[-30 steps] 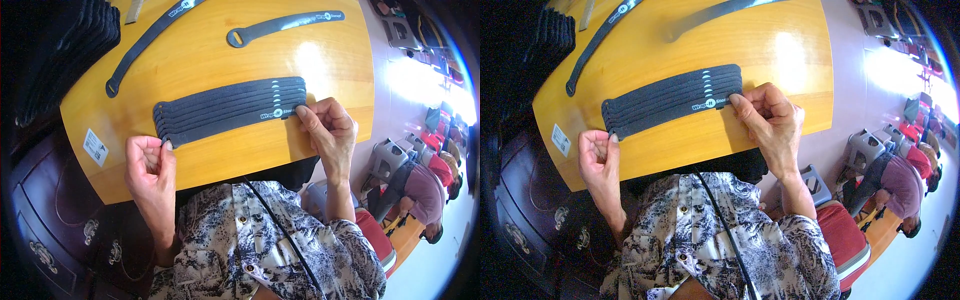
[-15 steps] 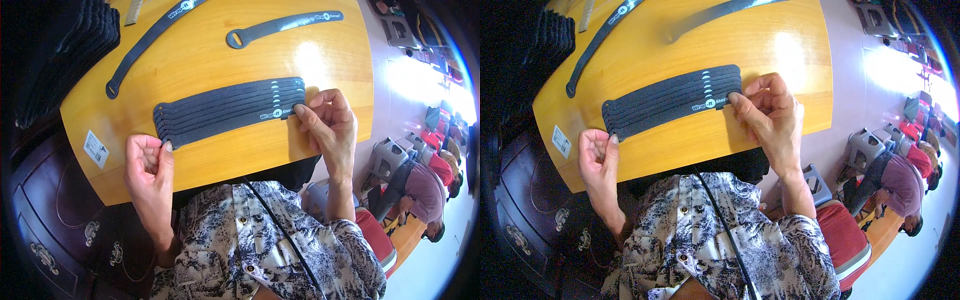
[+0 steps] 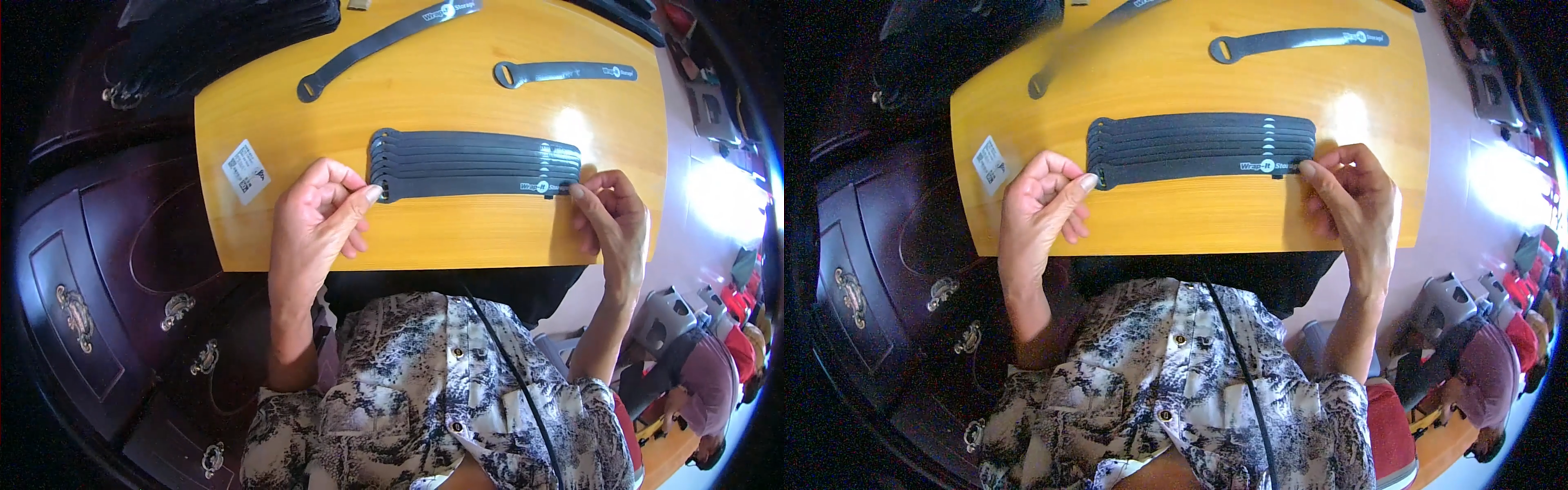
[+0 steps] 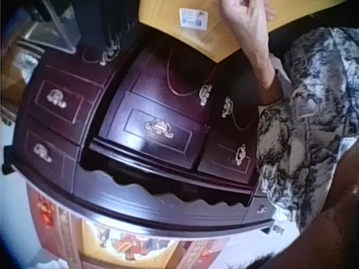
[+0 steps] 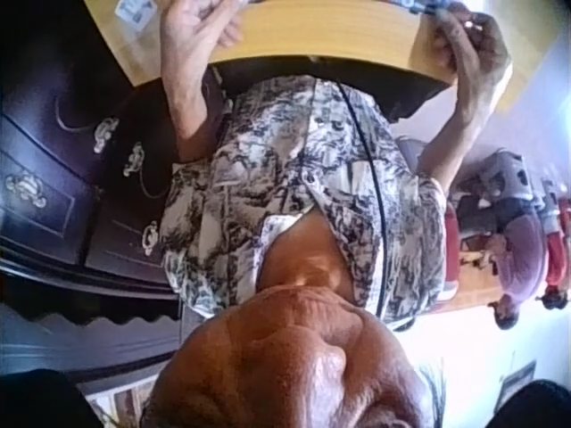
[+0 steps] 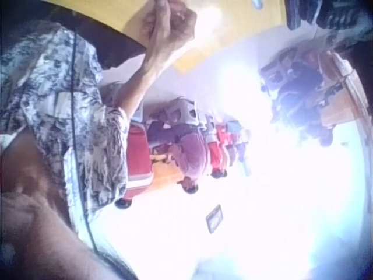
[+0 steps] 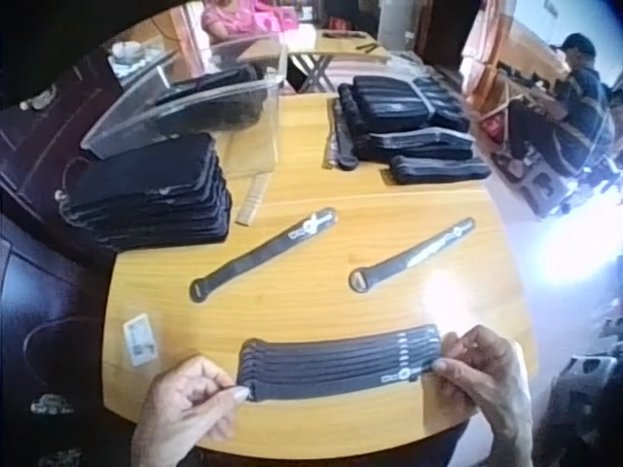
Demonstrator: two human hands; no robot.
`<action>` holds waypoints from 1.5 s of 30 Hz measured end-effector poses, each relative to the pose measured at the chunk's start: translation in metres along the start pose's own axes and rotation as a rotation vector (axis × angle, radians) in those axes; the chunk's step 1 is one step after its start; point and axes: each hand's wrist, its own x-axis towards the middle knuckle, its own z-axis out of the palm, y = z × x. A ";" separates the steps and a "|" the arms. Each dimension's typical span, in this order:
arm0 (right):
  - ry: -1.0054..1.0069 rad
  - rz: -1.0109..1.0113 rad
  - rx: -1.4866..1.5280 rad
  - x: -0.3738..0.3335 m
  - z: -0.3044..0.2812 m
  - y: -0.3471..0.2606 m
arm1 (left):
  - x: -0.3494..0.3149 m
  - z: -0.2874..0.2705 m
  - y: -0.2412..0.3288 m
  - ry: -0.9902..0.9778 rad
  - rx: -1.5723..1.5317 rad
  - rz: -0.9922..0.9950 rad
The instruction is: Organizing and stacking black elastic textile straps on a wooden table.
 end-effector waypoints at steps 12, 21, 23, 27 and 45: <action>-0.022 -0.311 -0.280 -0.002 0.034 -0.016 | 0.003 0.039 0.001 -0.003 -0.043 0.200; -0.073 -0.278 -0.237 0.005 0.028 -0.009 | 0.012 0.025 0.034 -0.057 0.161 0.210; -0.067 -0.313 -0.229 0.000 0.024 -0.006 | 0.033 0.026 0.059 0.086 0.430 0.480; 0.037 -0.384 -0.163 -0.016 0.017 -0.013 | 0.103 0.032 0.091 0.544 0.902 1.007; 0.174 -0.446 -0.247 0.007 -0.026 -0.018 | 0.148 0.031 0.102 0.576 1.116 0.609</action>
